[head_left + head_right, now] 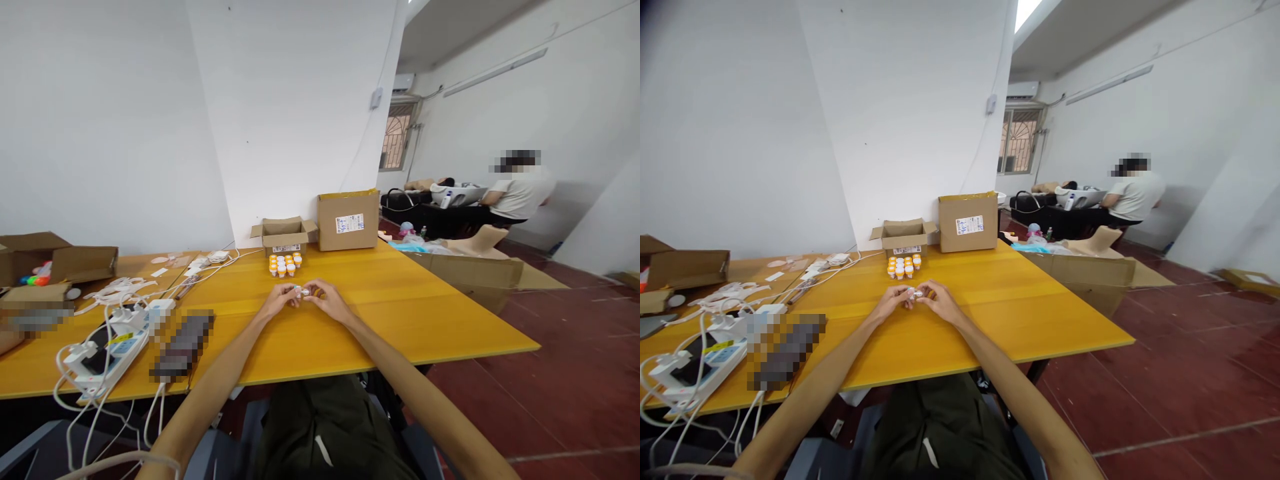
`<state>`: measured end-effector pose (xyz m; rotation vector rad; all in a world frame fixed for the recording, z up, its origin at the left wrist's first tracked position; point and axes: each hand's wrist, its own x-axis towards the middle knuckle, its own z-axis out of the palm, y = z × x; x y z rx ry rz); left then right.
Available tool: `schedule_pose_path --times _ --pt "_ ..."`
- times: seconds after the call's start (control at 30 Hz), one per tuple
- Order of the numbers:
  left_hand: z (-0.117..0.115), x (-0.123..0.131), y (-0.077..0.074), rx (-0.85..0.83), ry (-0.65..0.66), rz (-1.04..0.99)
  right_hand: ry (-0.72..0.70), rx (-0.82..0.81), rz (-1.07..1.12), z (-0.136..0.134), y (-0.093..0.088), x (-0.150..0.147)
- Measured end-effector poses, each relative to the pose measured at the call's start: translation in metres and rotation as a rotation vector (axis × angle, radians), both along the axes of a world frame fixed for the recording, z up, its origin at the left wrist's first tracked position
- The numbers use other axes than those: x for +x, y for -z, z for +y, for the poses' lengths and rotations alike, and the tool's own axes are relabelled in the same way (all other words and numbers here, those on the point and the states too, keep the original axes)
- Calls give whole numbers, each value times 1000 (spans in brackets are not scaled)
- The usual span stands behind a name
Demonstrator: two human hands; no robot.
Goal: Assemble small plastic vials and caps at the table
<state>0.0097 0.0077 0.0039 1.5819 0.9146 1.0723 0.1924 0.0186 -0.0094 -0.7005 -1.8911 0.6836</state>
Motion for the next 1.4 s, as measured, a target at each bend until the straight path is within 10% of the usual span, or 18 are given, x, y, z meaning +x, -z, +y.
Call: schedule_pose_path --times 1.4 --pt "-4 1 -3 -63 29 -20 58 120 -111 -6 0 0"
